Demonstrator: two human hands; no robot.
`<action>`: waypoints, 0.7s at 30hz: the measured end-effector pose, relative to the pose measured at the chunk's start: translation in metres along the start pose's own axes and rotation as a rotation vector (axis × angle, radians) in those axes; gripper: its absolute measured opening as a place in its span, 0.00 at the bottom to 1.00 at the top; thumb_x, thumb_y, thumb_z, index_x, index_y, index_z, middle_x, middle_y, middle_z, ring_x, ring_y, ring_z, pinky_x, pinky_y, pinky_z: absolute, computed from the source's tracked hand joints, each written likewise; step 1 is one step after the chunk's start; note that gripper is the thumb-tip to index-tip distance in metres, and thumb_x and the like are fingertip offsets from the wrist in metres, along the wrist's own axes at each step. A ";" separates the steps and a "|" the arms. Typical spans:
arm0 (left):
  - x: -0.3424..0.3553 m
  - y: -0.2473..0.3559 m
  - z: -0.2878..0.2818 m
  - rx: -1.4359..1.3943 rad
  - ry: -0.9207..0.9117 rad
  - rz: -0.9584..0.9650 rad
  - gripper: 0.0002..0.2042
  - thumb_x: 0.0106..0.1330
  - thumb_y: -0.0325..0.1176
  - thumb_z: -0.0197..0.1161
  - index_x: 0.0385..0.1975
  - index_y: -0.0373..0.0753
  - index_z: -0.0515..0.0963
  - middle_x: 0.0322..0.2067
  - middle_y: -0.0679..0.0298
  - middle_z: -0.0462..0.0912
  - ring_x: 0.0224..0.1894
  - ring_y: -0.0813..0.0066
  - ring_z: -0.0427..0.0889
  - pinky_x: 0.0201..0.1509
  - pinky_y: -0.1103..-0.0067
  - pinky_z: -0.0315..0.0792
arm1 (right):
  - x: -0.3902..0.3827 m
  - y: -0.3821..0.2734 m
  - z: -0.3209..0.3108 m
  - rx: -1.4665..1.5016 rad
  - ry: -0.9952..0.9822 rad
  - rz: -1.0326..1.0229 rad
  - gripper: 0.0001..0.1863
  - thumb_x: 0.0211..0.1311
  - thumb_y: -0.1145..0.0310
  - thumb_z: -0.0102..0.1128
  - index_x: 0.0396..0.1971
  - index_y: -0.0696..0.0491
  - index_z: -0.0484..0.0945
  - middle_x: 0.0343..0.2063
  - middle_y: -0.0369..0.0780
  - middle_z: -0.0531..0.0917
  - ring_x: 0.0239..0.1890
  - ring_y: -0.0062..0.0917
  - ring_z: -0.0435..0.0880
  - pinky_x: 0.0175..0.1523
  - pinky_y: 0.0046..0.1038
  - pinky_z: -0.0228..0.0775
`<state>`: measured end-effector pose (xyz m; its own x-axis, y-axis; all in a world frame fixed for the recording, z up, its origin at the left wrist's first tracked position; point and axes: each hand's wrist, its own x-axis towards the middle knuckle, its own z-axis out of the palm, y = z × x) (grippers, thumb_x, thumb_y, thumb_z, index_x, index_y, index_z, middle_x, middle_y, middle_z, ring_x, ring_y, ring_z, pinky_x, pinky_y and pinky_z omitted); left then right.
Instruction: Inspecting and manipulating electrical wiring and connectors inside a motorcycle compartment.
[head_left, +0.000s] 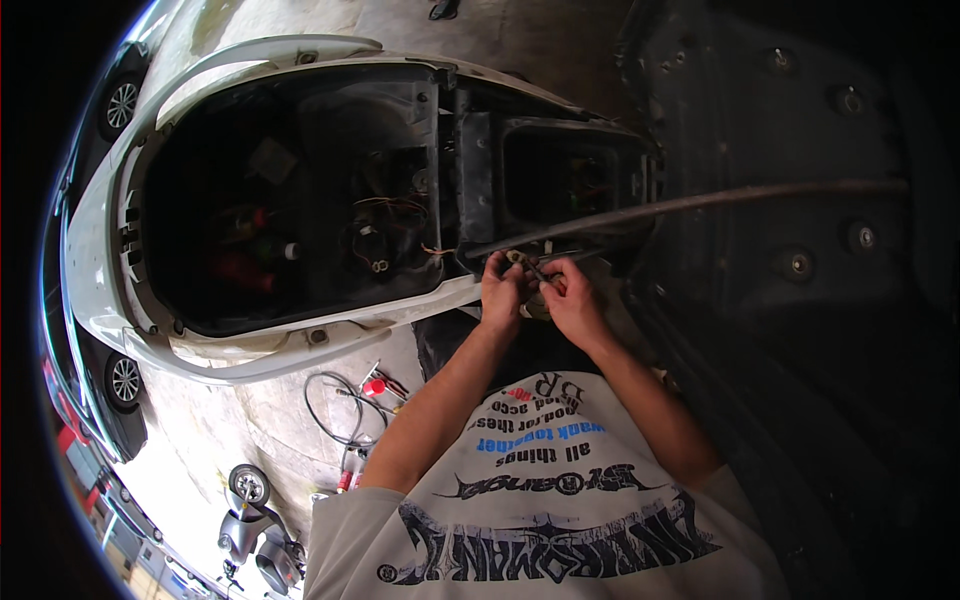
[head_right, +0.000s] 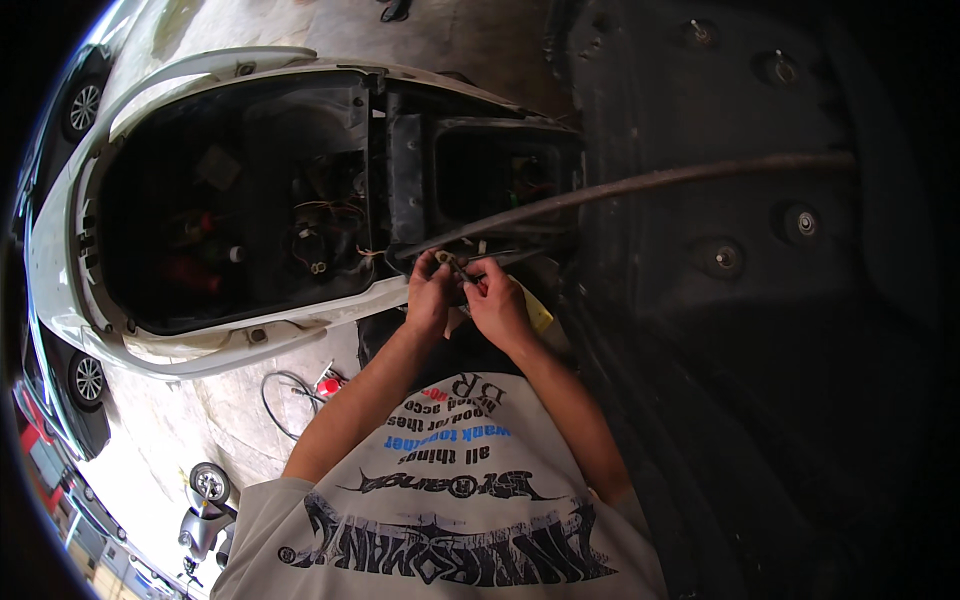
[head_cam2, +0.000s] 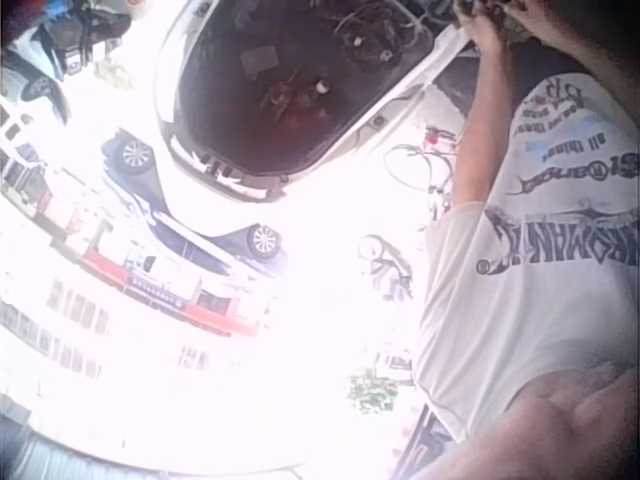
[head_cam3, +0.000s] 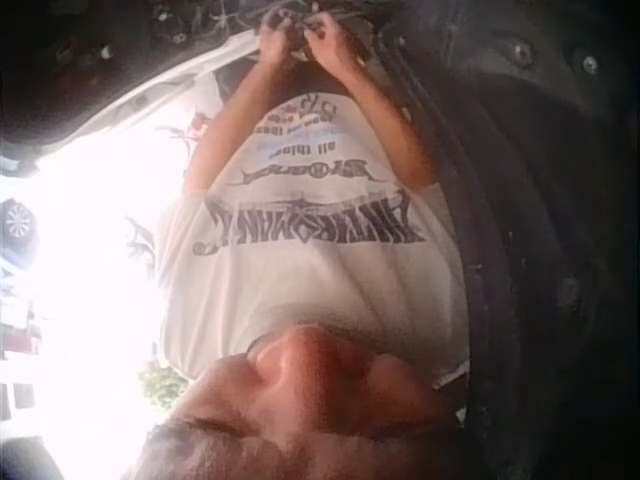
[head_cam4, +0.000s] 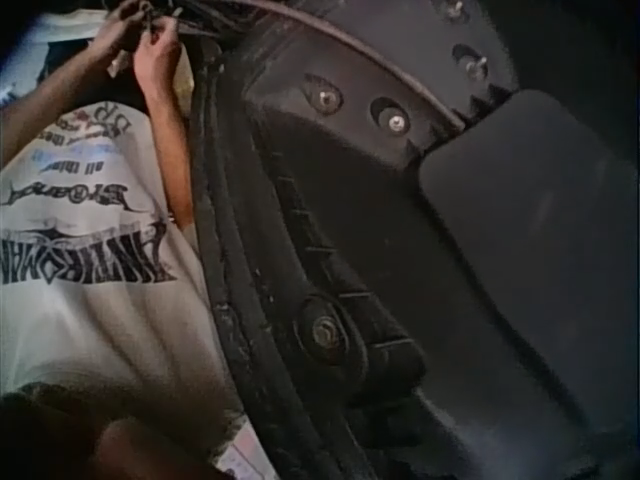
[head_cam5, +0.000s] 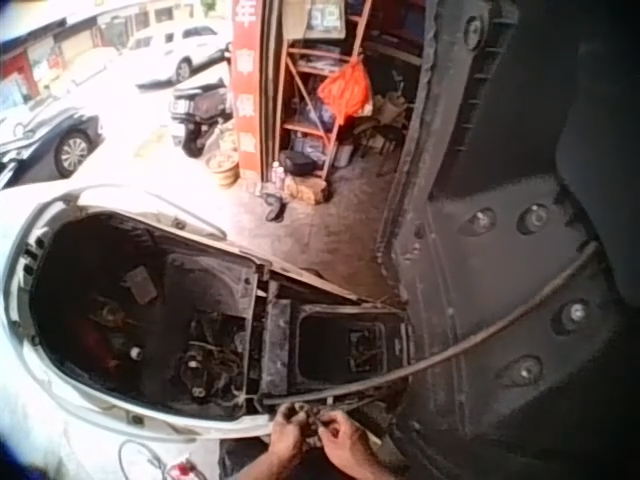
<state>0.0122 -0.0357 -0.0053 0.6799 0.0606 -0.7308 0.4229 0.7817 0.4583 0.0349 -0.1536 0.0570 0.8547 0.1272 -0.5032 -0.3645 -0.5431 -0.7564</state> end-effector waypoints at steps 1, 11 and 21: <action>0.000 0.000 -0.001 0.001 0.000 0.000 0.17 0.67 0.24 0.46 0.55 0.40 0.60 0.42 0.56 0.78 0.36 0.73 0.81 0.39 0.78 0.77 | 0.003 -0.002 0.002 0.001 0.000 0.000 0.10 0.54 0.74 0.60 0.38 0.55 0.74 0.22 0.44 0.80 0.27 0.35 0.81 0.33 0.31 0.71; 0.002 -0.001 -0.005 0.106 0.042 0.022 0.18 0.65 0.23 0.50 0.55 0.40 0.64 0.37 0.63 0.76 0.33 0.79 0.76 0.37 0.81 0.73 | 0.018 -0.019 0.009 -0.234 0.024 -0.040 0.09 0.54 0.72 0.59 0.36 0.57 0.75 0.27 0.45 0.81 0.31 0.33 0.82 0.36 0.30 0.73; 0.001 -0.003 -0.006 0.137 0.016 0.082 0.17 0.64 0.23 0.51 0.53 0.41 0.65 0.29 0.69 0.74 0.27 0.84 0.72 0.30 0.85 0.70 | 0.023 -0.019 0.014 -0.317 0.024 0.004 0.09 0.53 0.72 0.59 0.35 0.57 0.75 0.28 0.47 0.82 0.33 0.37 0.83 0.37 0.31 0.73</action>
<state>0.0080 -0.0343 -0.0103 0.7066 0.1311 -0.6954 0.4449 0.6818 0.5806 0.0563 -0.1294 0.0539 0.8634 0.1063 -0.4932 -0.2382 -0.7759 -0.5842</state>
